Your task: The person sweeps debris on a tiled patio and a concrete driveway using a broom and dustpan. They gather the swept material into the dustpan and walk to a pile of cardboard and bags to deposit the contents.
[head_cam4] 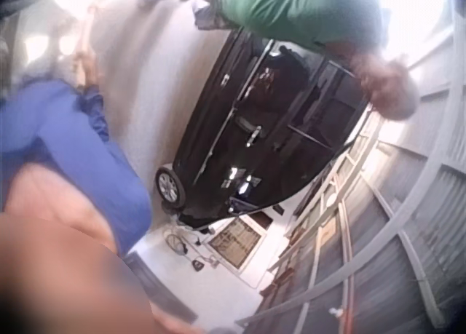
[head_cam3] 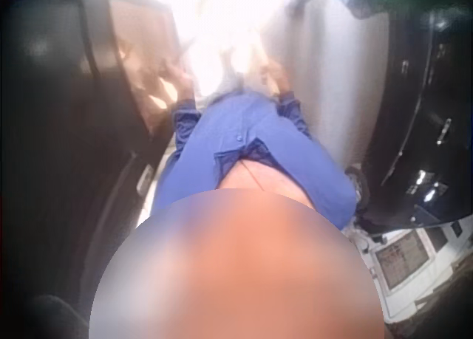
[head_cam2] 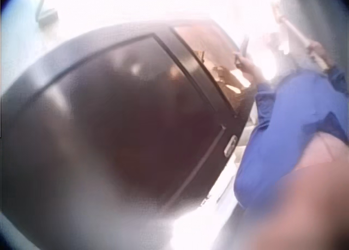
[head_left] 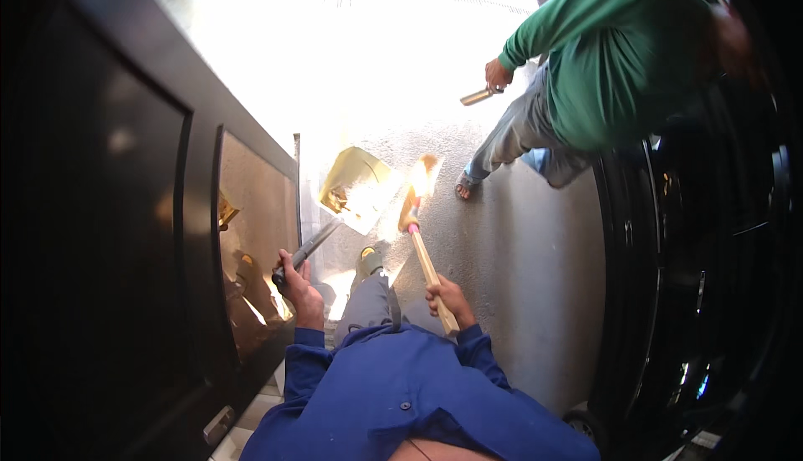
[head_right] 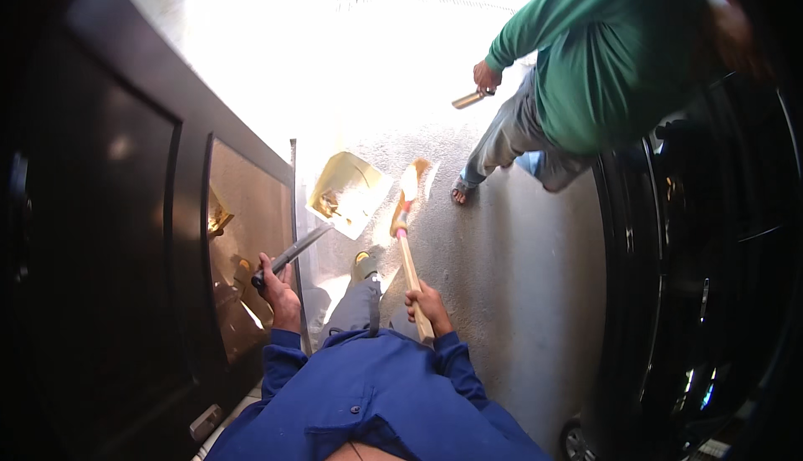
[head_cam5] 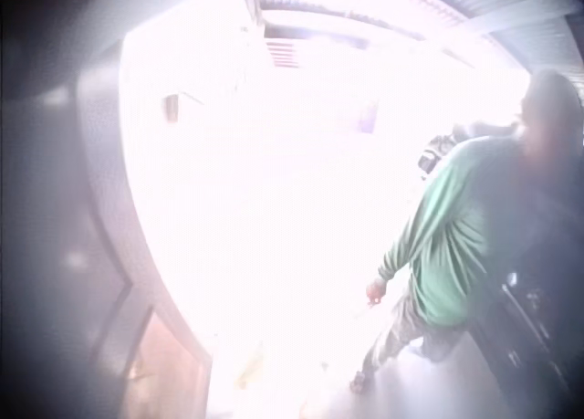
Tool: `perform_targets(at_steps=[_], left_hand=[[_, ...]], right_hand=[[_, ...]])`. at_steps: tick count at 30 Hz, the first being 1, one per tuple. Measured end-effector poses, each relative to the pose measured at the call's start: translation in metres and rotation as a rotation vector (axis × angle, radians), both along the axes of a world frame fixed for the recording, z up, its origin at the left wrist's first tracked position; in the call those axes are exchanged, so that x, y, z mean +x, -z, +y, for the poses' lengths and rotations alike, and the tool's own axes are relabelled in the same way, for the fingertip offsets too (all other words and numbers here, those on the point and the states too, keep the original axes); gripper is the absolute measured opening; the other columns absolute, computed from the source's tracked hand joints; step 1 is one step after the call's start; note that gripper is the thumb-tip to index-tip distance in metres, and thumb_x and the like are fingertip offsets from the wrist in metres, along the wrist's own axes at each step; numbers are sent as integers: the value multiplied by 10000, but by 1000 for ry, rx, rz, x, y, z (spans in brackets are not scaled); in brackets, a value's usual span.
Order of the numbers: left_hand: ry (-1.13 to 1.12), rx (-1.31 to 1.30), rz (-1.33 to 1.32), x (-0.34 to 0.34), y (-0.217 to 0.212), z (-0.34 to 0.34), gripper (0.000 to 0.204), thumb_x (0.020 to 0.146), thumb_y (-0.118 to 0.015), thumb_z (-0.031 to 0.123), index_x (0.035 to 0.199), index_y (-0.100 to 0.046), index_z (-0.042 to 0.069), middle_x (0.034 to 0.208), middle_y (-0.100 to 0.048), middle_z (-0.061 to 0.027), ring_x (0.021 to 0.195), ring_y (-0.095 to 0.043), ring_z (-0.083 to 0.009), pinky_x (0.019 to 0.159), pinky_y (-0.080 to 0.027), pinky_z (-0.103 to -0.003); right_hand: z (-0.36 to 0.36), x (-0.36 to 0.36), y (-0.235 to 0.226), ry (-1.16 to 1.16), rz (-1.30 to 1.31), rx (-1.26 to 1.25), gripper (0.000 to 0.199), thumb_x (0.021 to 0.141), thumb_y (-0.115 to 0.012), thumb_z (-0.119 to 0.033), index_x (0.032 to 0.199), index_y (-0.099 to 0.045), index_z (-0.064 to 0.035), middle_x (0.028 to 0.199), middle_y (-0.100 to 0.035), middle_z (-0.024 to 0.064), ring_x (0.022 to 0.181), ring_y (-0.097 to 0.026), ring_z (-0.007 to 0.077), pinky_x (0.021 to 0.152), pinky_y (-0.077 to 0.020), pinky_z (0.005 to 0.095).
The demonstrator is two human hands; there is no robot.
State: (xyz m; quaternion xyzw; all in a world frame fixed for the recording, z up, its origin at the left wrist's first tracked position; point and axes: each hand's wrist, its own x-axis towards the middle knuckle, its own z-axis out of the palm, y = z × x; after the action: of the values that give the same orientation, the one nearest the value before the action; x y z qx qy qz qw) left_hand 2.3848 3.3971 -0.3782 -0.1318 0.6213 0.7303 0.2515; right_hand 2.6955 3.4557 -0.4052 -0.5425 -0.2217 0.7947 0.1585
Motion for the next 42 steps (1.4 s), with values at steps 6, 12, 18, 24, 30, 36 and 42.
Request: perform_targets(at_steps=[6,12,18,24,30,36,42], left_hand=[[32,-6,73,-61,-26,122,485,846,-698,407,1143,-513,70,1113,-518,-69,1086,-516,-179,1016,-426,-410],[20,6,73,-114,9,175,589,827,-715,423,1228,-476,65,1209,-474,-95,1147,-490,-231,1017,-419,-412],[69,-143,242,-162,44,240,621,930,-603,277,1425,-308,42,1355,-334,-162,1206,-431,-282,1026,-434,-396],[307,-374,632,-187,95,410,578,953,-529,68,1473,-284,124,1301,-312,-193,1128,-476,-298,943,-522,-372],[-332,-17,44,-310,130,645,760,770,-755,457,1248,-454,-51,1248,-422,-183,1149,-492,-281,976,-493,-406],[-253,-143,39,-359,140,928,596,764,-761,449,1137,-568,27,1218,-508,-132,1147,-503,-260,925,-509,-418],[-10,-102,60,-413,120,1178,639,767,-746,487,1179,-529,50,1241,-450,-132,1158,-463,-263,956,-474,-444]], right_hand=[[137,-59,-25,142,76,-9,340,872,-533,-76,1210,-507,-89,669,-499,34,444,-480,112,370,-413,286],[250,-83,13,228,27,-74,178,868,-544,-82,1043,-512,-68,665,-505,30,448,-479,107,377,-429,293],[404,-102,32,151,-20,37,172,862,-553,-73,1023,-499,-49,669,-509,33,471,-502,106,386,-437,289],[578,-80,37,56,-191,41,222,865,-571,-87,1080,-523,-55,667,-508,17,485,-506,102,411,-435,278],[758,-134,94,104,-143,40,184,874,-564,-93,1048,-535,-44,682,-516,35,491,-501,113,410,-449,290],[941,-160,87,217,-237,-17,112,866,-559,-73,966,-530,-33,671,-522,42,497,-516,122,430,-454,290],[1067,-177,63,456,-191,-97,303,858,-543,-33,1161,-537,-31,667,-518,44,480,-504,118,412,-430,293]])
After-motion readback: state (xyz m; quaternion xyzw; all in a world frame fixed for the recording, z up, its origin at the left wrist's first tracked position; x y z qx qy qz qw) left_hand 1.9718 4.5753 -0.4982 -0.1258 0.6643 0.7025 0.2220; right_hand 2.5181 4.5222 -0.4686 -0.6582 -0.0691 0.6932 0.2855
